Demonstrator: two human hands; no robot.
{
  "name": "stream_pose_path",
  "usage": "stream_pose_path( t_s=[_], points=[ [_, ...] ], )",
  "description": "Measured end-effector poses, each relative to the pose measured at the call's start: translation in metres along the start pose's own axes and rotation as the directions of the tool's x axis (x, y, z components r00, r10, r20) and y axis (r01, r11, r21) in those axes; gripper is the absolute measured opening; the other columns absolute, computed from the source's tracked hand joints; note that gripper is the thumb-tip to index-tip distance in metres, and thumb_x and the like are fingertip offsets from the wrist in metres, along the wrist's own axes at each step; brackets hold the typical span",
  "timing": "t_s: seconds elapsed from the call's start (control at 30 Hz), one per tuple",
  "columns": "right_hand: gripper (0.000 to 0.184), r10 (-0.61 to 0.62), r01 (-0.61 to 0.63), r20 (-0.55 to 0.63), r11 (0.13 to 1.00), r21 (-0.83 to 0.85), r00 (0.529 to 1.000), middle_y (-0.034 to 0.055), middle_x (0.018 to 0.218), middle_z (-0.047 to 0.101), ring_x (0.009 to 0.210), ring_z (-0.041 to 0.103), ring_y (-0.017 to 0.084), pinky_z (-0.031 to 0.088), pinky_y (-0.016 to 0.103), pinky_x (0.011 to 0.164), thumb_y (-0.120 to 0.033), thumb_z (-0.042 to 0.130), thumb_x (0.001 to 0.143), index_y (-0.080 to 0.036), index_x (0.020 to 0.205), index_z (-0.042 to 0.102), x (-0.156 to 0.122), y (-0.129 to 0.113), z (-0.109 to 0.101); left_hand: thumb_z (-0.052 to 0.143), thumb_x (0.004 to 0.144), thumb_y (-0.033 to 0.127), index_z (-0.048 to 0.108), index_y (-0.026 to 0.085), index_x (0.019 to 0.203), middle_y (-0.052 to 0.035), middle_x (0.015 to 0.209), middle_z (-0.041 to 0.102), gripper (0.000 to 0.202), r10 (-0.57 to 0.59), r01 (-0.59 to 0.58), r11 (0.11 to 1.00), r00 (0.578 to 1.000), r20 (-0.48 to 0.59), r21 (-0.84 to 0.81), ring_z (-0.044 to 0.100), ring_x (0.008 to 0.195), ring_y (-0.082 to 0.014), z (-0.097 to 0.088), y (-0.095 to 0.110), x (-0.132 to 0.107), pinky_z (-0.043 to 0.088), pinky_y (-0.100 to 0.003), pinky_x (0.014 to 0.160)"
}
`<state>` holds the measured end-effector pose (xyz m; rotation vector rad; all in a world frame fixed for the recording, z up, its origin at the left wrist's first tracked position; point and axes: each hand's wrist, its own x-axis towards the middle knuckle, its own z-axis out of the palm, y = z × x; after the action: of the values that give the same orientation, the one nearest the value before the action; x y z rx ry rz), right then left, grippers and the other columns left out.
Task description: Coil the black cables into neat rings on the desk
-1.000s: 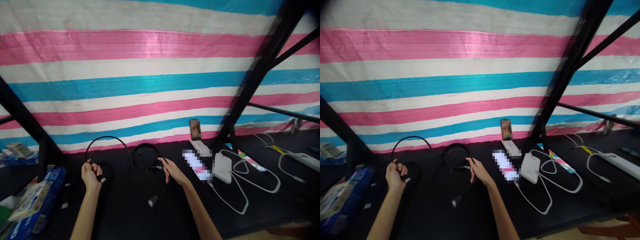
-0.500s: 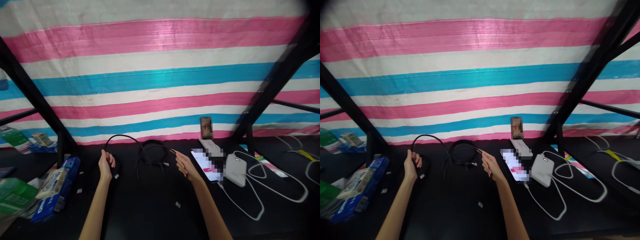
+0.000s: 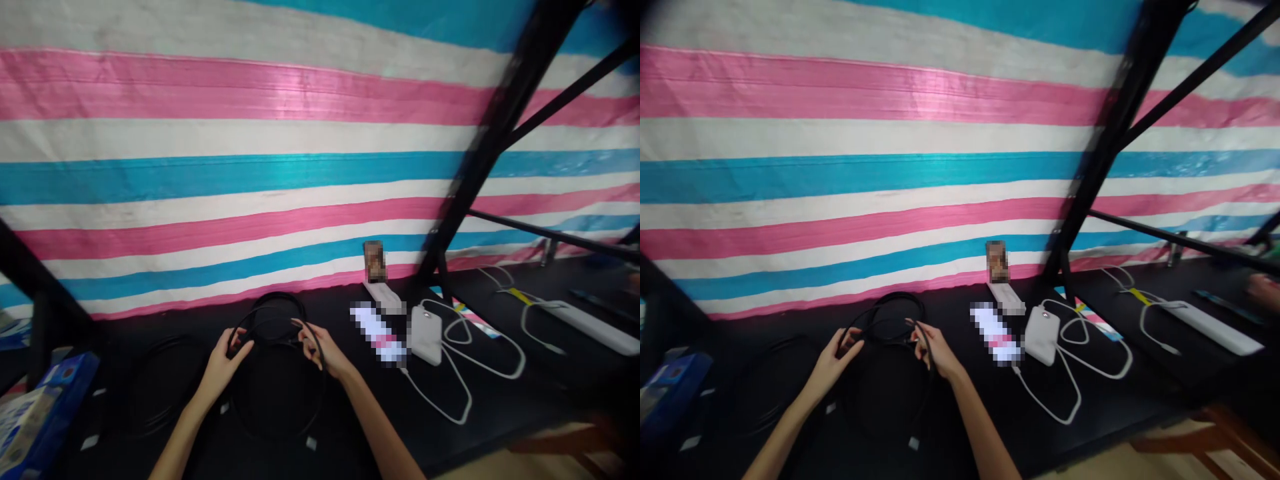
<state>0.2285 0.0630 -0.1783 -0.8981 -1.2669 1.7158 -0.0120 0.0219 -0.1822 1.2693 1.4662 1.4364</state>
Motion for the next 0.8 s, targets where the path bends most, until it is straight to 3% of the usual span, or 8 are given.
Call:
stream_pose_path(
  t_s=[0.13, 0.2, 0.3, 0.37, 0.43, 0.5, 0.67, 0.8],
  points=[
    [0.053, -0.004, 0.002, 0.03, 0.997, 0.073, 1.0, 0.0055, 0.087, 0.058, 0.052, 0.054, 0.008, 0.031, 0.012, 0.027, -0.061, 0.052, 0.077, -0.016, 0.102, 0.062, 0.003, 0.004, 0.0, 0.07, 0.064, 0.04, 0.05, 0.022, 0.079, 0.0025, 0.076, 0.06, 0.031, 0.069, -0.089, 0.981, 0.99, 0.122, 0.172, 0.05, 0.047, -0.009, 0.006, -0.02, -0.001, 0.043, -0.023, 0.047],
    [0.063, 0.029, -0.034, 0.042, 0.991, 0.127, 0.999, 0.0085, 0.092, 0.059, 0.062, 0.06, 0.011, 0.042, 0.015, 0.035, -0.067, 0.036, 0.081, -0.015, 0.105, 0.062, 0.005, 0.003, -0.002, 0.063, 0.069, 0.043, 0.046, 0.023, 0.079, 0.0038, 0.073, 0.058, 0.029, 0.047, -0.068, 0.987, 0.989, 0.139, 0.147, 0.042, 0.034, -0.0064, 0.006, -0.028, 0.0, 0.034, -0.021, 0.032],
    [0.076, 0.088, -0.106, 0.096, 0.973, 0.203, 0.991, 0.0114, 0.099, 0.062, 0.073, 0.065, 0.016, 0.052, 0.022, 0.048, -0.07, 0.016, 0.083, -0.015, 0.11, 0.06, 0.004, -0.002, -0.004, 0.06, 0.068, 0.048, 0.045, 0.024, 0.084, 0.0039, 0.072, 0.058, 0.033, 0.002, -0.007, 0.999, 0.995, 0.097, 0.049, 0.039, 0.025, -0.0075, 0.005, -0.031, 0.003, 0.025, -0.02, 0.022],
    [0.067, 0.099, -0.122, 0.126, 0.974, 0.192, 0.987, 0.0114, 0.102, 0.063, 0.072, 0.067, 0.017, 0.053, 0.024, 0.049, -0.067, 0.027, 0.084, -0.017, 0.117, 0.055, 0.001, -0.005, -0.003, 0.063, 0.063, 0.049, 0.046, 0.023, 0.086, 0.0041, 0.07, 0.058, 0.038, -0.019, 0.021, 0.999, 0.999, 0.037, -0.045, 0.041, 0.025, -0.0089, 0.005, -0.027, 0.004, 0.027, -0.021, 0.02],
    [0.058, 0.098, -0.117, 0.146, 0.985, 0.127, 0.984, 0.0106, 0.103, 0.063, 0.069, 0.068, 0.017, 0.053, 0.023, 0.047, -0.056, 0.052, 0.079, -0.019, 0.124, 0.049, -0.003, -0.006, 0.001, 0.066, 0.061, 0.047, 0.049, 0.022, 0.087, 0.005, 0.065, 0.056, 0.04, -0.034, 0.029, 0.99, 0.999, -0.035, -0.139, 0.04, 0.026, -0.0085, 0.006, -0.021, 0.003, 0.027, -0.021, 0.02],
    [0.065, 0.103, -0.115, 0.184, 0.991, 0.061, 0.978, 0.0088, 0.097, 0.066, 0.063, 0.068, 0.018, 0.052, 0.023, 0.044, -0.043, 0.068, 0.07, -0.019, 0.126, 0.045, -0.007, -0.006, 0.008, 0.067, 0.061, 0.044, 0.053, 0.021, 0.085, 0.0054, 0.063, 0.055, 0.036, -0.05, 0.025, 0.973, 0.993, -0.106, -0.229, 0.039, 0.027, -0.0069, 0.008, -0.014, -0.001, 0.026, -0.019, 0.022],
    [0.057, 0.142, -0.14, 0.22, 0.99, -0.024, 0.965, -0.0043, 0.053, 0.058, 0.05, 0.064, 0.017, 0.05, 0.022, 0.041, -0.038, 0.072, 0.064, -0.014, 0.113, 0.055, -0.01, 0.002, 0.024, 0.065, 0.062, 0.036, 0.055, 0.02, 0.077, 0.0076, 0.048, 0.049, 0.024, -0.126, 0.026, 0.919, 0.965, -0.231, -0.393, 0.033, 0.026, -0.005, 0.009, -0.001, -0.01, 0.02, -0.016, 0.025],
    [0.051, 0.135, -0.131, 0.199, 0.991, -0.036, 0.971, -0.0023, 0.056, 0.061, 0.049, 0.064, 0.016, 0.049, 0.022, 0.039, -0.042, 0.072, 0.062, -0.013, 0.103, 0.058, -0.008, 0.008, 0.031, 0.059, 0.066, 0.038, 0.054, 0.021, 0.074, 0.0088, 0.04, 0.04, 0.02, -0.173, 0.056, 0.905, 0.954, -0.244, -0.423, 0.028, 0.025, -0.0067, 0.008, 0.008, -0.014, 0.019, -0.019, 0.025]
  ],
)
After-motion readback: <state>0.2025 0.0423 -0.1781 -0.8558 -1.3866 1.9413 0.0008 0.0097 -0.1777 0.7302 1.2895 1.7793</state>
